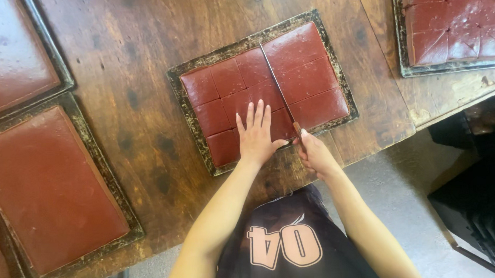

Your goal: The person places a tray onto a table and cuts the slab of paste into pieces using a knife.

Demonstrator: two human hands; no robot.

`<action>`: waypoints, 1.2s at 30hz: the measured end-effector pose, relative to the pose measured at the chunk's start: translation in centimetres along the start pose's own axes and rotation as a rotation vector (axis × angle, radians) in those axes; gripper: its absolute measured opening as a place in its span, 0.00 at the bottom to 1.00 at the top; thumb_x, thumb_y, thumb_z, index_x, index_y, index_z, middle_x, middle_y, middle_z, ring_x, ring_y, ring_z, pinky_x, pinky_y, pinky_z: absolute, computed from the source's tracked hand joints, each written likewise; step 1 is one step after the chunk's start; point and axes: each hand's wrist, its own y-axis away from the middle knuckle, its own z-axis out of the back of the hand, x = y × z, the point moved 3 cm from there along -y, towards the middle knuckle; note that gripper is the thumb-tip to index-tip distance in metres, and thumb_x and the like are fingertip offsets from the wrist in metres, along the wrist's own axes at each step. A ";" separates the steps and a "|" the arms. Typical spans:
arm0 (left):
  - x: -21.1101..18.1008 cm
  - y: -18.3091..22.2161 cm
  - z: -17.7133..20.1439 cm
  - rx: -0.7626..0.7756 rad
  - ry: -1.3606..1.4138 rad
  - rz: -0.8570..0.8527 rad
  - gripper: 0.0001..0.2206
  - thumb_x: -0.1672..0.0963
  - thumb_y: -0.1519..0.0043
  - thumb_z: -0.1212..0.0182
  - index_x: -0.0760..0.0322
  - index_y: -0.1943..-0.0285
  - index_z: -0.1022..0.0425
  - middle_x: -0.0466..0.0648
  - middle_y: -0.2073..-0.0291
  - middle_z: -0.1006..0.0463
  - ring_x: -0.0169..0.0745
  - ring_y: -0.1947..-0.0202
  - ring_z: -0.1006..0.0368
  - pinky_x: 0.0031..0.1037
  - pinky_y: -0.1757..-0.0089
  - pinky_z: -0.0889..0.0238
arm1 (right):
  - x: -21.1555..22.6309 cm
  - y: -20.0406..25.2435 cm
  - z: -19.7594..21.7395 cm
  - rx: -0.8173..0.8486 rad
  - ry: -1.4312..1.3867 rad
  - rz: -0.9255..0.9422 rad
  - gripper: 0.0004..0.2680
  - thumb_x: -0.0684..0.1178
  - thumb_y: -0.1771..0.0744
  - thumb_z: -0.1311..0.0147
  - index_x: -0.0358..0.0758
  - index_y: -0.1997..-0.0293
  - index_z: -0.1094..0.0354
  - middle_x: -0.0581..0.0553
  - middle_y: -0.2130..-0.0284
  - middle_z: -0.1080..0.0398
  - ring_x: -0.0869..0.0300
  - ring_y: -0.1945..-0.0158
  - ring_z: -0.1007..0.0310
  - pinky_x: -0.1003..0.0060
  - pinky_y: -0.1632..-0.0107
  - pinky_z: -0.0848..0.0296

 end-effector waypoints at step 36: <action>-0.8 0.6 -0.8 -0.026 -0.032 0.005 0.52 0.44 0.52 0.25 0.66 0.22 0.50 0.56 0.22 0.55 0.58 0.22 0.65 0.66 0.33 0.73 | -17.5 24.0 9.7 -0.068 -0.038 -0.172 0.20 0.63 0.28 0.64 0.36 0.51 0.29 0.55 0.85 0.51 0.67 0.87 0.55 0.71 0.83 0.55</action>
